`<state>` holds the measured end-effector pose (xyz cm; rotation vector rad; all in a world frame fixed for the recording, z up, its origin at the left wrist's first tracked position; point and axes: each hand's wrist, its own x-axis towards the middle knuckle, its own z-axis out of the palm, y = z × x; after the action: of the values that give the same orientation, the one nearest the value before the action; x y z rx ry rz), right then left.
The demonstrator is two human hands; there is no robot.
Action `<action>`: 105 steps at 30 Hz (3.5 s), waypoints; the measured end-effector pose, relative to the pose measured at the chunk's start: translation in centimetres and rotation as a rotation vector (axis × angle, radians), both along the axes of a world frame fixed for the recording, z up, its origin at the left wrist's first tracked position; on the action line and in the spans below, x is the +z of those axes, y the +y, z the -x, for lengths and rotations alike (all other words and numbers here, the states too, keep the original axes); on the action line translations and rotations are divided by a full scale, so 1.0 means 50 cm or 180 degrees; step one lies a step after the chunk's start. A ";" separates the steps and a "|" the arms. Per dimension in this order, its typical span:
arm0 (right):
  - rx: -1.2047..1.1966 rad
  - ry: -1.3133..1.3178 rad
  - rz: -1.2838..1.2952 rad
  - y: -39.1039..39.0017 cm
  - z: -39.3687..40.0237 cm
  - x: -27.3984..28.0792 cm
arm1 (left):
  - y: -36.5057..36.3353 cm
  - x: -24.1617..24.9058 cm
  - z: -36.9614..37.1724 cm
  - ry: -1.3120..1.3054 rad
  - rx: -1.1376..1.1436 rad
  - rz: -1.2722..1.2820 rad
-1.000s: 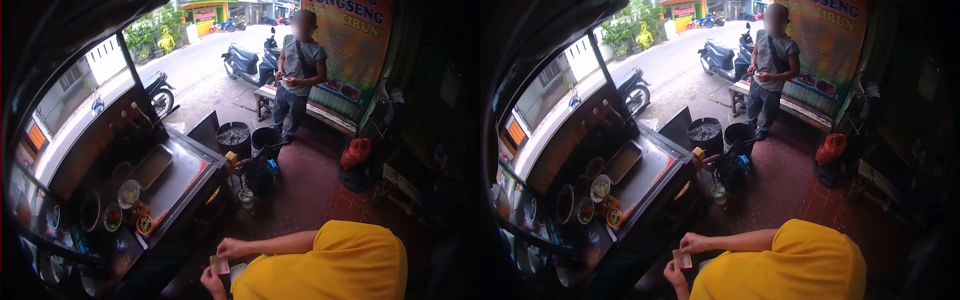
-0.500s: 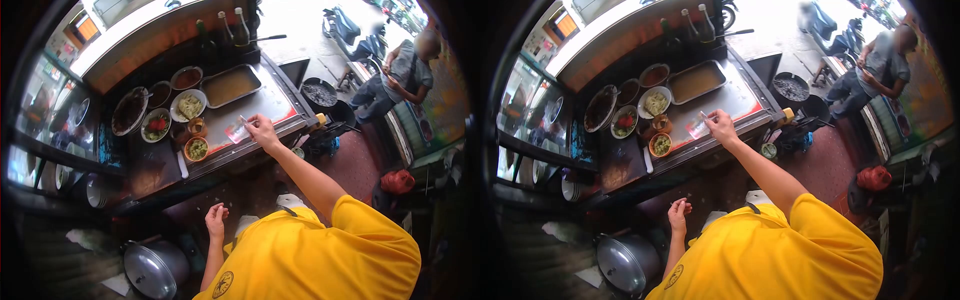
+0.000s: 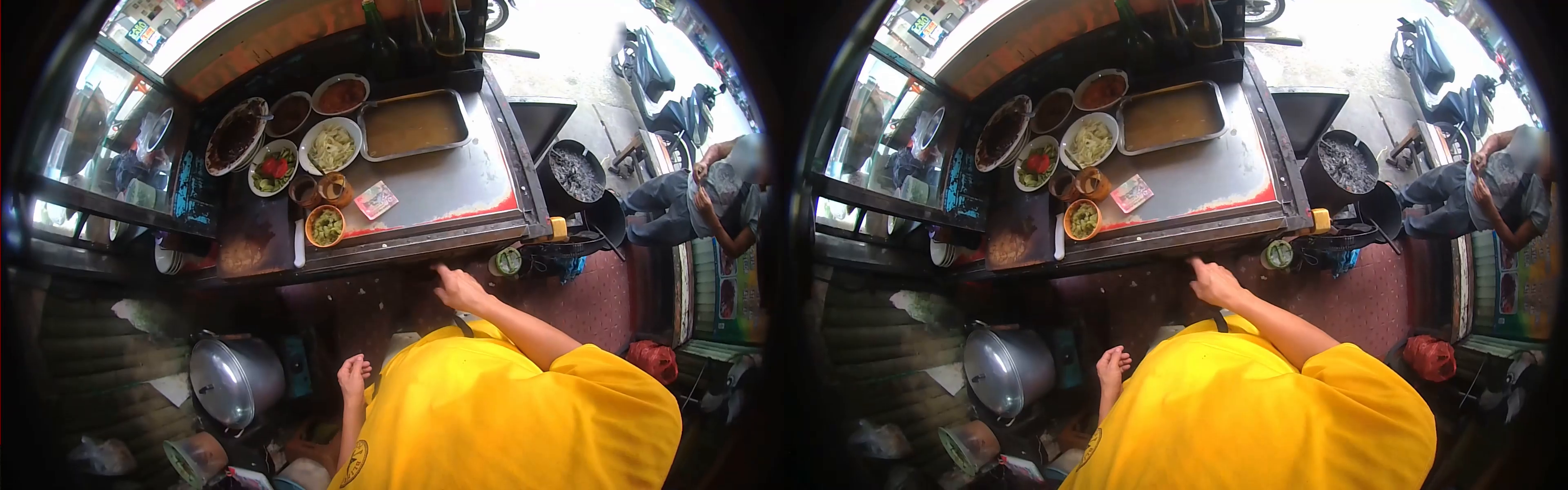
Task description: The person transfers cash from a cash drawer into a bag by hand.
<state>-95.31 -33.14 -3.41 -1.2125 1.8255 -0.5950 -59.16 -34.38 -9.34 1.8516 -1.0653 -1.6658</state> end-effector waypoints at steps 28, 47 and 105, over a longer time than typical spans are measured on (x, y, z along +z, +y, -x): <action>0.0723 -0.0047 -0.1569 0.051 0.000 -0.107 | -0.069 0.058 0.166 0.0712 -0.1341 0.0239; 0.0311 0.0902 -0.1031 0.301 -0.141 -0.108 | 0.019 -0.035 0.216 0.1680 -0.0160 -0.2224; 0.1278 0.2864 -0.0164 0.082 -0.043 -0.102 | 0.028 -0.080 0.187 0.2472 0.0411 -0.2650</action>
<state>-93.17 -29.04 -8.49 -1.9321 2.1596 0.2907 -68.50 -33.00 -13.36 1.3289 0.0990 -2.6327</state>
